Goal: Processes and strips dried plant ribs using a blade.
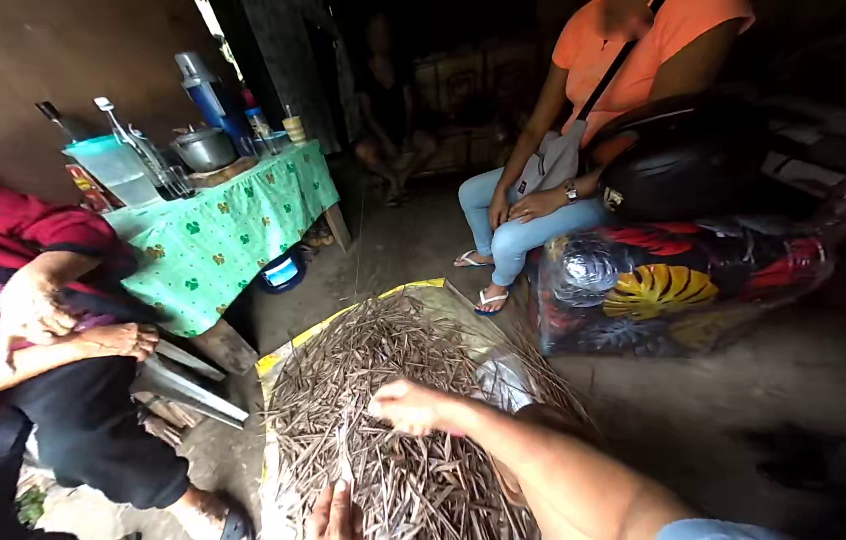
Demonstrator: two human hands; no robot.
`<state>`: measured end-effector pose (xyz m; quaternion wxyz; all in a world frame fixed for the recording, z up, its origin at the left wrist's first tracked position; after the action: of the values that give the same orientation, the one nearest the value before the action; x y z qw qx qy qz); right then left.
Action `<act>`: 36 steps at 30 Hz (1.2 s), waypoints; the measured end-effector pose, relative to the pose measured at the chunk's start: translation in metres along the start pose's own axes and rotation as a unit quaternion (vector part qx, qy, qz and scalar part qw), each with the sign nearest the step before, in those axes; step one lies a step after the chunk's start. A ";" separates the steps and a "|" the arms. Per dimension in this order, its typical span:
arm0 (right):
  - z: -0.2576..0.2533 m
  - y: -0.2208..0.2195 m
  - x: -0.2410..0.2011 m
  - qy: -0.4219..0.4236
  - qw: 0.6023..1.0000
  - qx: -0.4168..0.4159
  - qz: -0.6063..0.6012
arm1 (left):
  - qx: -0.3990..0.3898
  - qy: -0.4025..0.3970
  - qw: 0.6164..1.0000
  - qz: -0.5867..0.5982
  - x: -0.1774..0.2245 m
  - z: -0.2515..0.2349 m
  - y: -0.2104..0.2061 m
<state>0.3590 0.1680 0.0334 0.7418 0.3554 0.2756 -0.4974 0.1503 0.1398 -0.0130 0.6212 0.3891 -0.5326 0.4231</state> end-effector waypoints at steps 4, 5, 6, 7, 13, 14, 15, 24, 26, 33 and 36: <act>0.007 -0.040 -0.004 -0.018 0.993 -0.093 0.070 | 0.033 -0.062 0.997 0.009 0.007 -0.022 -0.024; 0.005 -0.042 -0.006 -0.013 0.993 -0.090 0.072 | 0.046 -0.078 0.996 0.010 0.009 -0.027 -0.028; 0.002 -0.041 -0.008 -0.006 0.995 -0.076 0.064 | 0.056 -0.089 0.994 0.014 0.010 -0.032 -0.031; -0.001 -0.039 -0.010 0.006 0.997 -0.058 0.055 | 0.063 -0.095 0.993 0.020 0.012 -0.037 -0.033; -0.018 -0.018 -0.014 0.098 0.994 0.041 -0.013 | 0.061 -0.092 0.993 0.028 0.015 -0.055 -0.037; -0.019 -0.014 -0.015 0.099 0.993 0.058 -0.013 | 0.062 -0.100 0.993 0.026 0.015 -0.055 -0.037; -0.018 -0.010 -0.017 0.095 0.993 0.070 -0.004 | 0.064 -0.112 0.991 0.021 0.014 -0.056 -0.038; -0.008 -0.040 -0.028 0.061 0.997 0.007 0.040 | 0.174 -0.254 0.918 -0.249 0.031 -0.055 -0.018; -0.009 -0.048 -0.028 0.078 0.997 0.003 -0.002 | 0.185 -0.277 0.894 -0.299 0.039 -0.054 -0.016; -0.008 -0.056 -0.027 0.199 0.977 0.061 -0.041 | 0.210 -0.284 0.901 -0.251 0.046 -0.053 -0.011; -0.012 -0.056 -0.024 0.237 0.970 0.060 -0.007 | 0.186 -0.257 0.944 -0.090 0.035 -0.060 -0.007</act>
<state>0.2975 0.1766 0.0308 0.6289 0.5052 0.4159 -0.4199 0.1789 0.1970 0.0135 0.4149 0.6399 -0.5486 0.3426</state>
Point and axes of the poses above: each hand's wrist, its own z-axis away from the middle knuckle, its own y-axis out of the back of the hand, x = y × z, the point moved 5 cm from there along -z, towards the middle knuckle, and after that the axes turned 14 degrees about -y, right-handed, at the moved point
